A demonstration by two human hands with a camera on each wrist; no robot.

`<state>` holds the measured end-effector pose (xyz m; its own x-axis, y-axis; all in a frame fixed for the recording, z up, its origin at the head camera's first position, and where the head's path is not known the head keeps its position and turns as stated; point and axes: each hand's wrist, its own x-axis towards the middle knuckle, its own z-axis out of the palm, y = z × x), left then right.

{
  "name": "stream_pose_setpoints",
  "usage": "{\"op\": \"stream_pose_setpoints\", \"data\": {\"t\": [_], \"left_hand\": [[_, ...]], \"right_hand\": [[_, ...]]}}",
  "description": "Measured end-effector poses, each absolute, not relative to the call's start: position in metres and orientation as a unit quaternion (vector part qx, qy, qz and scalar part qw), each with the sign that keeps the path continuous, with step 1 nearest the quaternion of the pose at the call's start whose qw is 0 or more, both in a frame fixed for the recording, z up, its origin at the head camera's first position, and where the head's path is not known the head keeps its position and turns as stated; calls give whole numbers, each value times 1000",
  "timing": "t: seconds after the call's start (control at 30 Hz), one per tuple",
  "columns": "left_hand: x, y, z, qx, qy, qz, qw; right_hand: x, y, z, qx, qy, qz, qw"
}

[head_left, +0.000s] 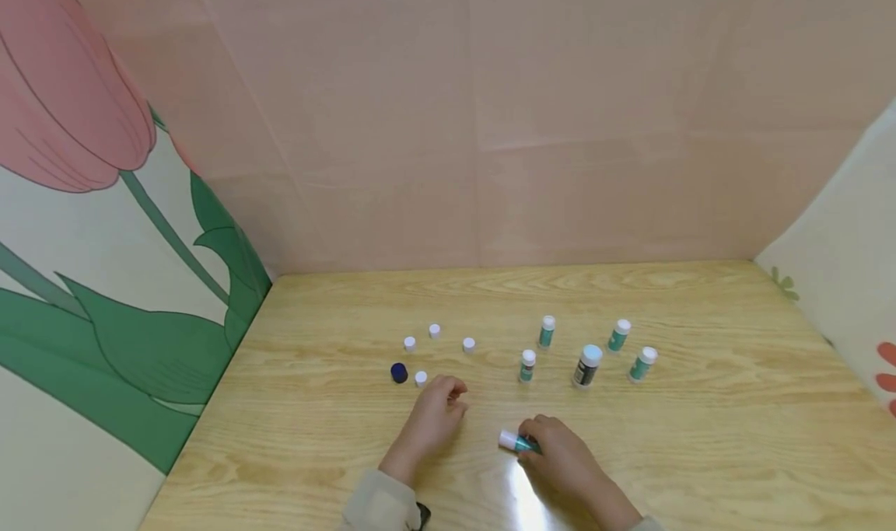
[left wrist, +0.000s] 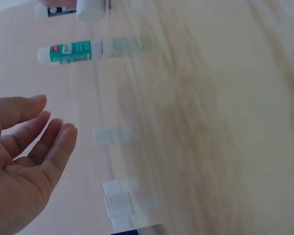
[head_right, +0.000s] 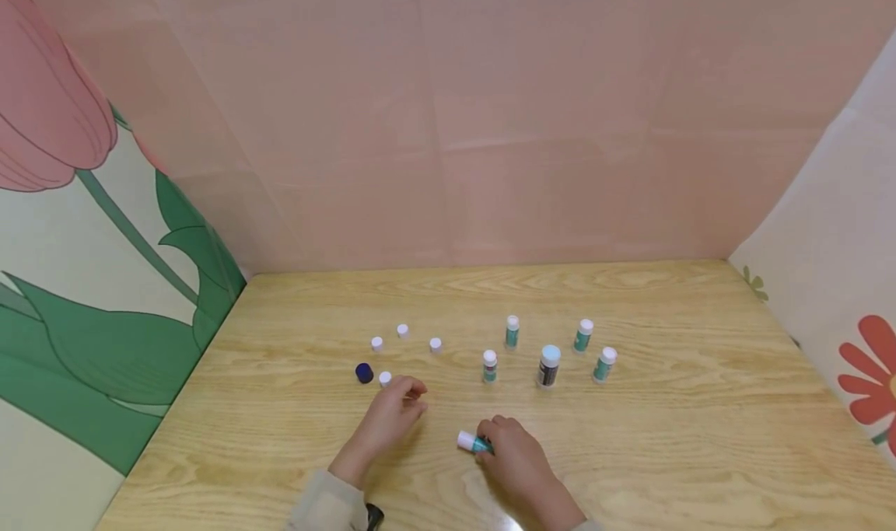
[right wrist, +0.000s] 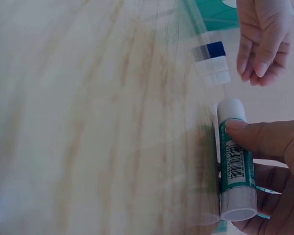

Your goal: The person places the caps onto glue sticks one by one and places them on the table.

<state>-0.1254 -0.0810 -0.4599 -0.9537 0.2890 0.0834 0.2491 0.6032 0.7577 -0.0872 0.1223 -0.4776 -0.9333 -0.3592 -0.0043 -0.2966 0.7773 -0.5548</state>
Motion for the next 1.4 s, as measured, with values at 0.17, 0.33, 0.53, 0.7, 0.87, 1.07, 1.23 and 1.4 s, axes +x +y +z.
{"op": "stream_pose_setpoints", "data": {"t": [0.17,0.33,0.53,0.7,0.87,1.07,1.23,1.4], "left_hand": [[-128,-85,-460,135,907,400,-12],[-130,-89,-459,122,917,378,-37],[-132,-92,-459,118,923,364,-41],[-134,-93,-459,111,927,357,-34],[-136,-94,-458,102,931,349,-26],[-136,-95,-457,91,936,340,-17],[-138,-97,-456,88,938,334,-16],[-139,-100,-458,94,940,327,-30]], "right_hand": [[-87,123,-478,-171,943,-282,52],[-86,123,-478,-173,942,-284,48],[-86,122,-475,-176,941,-286,46],[-87,121,-474,-174,939,-292,47],[-87,121,-473,-170,940,-291,51],[-86,122,-472,-161,939,-301,48],[-86,124,-470,-158,937,-308,51],[-86,125,-470,-149,935,-317,61]]}}
